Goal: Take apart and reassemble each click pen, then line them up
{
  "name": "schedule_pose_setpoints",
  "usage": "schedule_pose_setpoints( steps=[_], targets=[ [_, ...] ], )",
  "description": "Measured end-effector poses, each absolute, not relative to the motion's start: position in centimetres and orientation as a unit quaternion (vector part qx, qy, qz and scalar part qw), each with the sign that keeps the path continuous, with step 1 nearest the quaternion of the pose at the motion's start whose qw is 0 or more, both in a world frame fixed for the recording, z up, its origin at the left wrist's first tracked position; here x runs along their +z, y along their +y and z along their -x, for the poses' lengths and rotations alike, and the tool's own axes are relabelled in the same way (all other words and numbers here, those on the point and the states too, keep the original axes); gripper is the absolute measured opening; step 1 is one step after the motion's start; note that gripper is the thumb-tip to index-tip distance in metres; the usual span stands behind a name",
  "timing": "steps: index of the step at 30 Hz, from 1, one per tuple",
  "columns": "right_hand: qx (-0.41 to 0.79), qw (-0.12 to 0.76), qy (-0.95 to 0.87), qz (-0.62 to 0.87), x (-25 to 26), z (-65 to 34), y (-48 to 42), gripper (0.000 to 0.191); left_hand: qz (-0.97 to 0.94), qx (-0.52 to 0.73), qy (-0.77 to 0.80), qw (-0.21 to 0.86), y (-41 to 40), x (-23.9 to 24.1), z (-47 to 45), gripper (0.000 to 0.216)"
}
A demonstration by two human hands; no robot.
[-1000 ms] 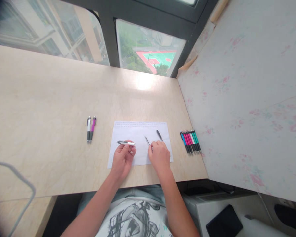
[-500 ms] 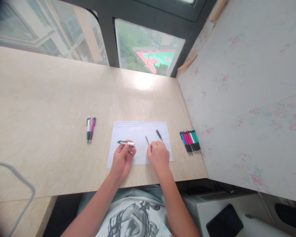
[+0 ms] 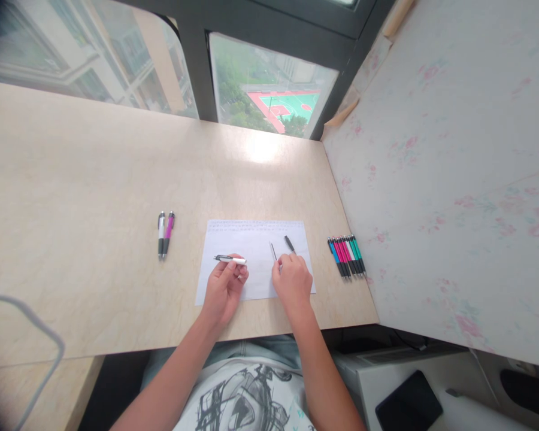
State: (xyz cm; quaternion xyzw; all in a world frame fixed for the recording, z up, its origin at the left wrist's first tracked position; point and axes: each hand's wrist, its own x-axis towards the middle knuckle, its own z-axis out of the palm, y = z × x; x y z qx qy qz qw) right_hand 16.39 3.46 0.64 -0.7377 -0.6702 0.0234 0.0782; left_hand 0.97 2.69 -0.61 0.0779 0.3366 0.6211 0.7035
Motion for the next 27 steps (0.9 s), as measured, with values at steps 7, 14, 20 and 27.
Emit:
schedule_pose_setpoints(
  steps=[7,14,20,27],
  targets=[
    [0.01,0.1,-0.641,0.761,0.7,-16.4,4.7,0.016,-0.077,0.618,0.337,0.706,2.7,-0.9,-0.9,0.018],
    [0.042,0.126,-0.631,0.764,1.1,-16.3,3.9,0.015,-0.078,0.615,0.339,0.708,2.7,-0.8,-1.0,0.02],
    [0.176,0.227,-0.646,0.708,1.3,-15.8,1.3,0.017,-0.086,0.612,0.34,0.709,2.8,-0.7,-1.0,0.016],
    [0.473,0.37,-0.492,0.63,1.3,-14.9,1.2,0.019,-0.114,0.606,0.35,0.705,2.6,-0.8,-1.1,0.018]
  ],
)
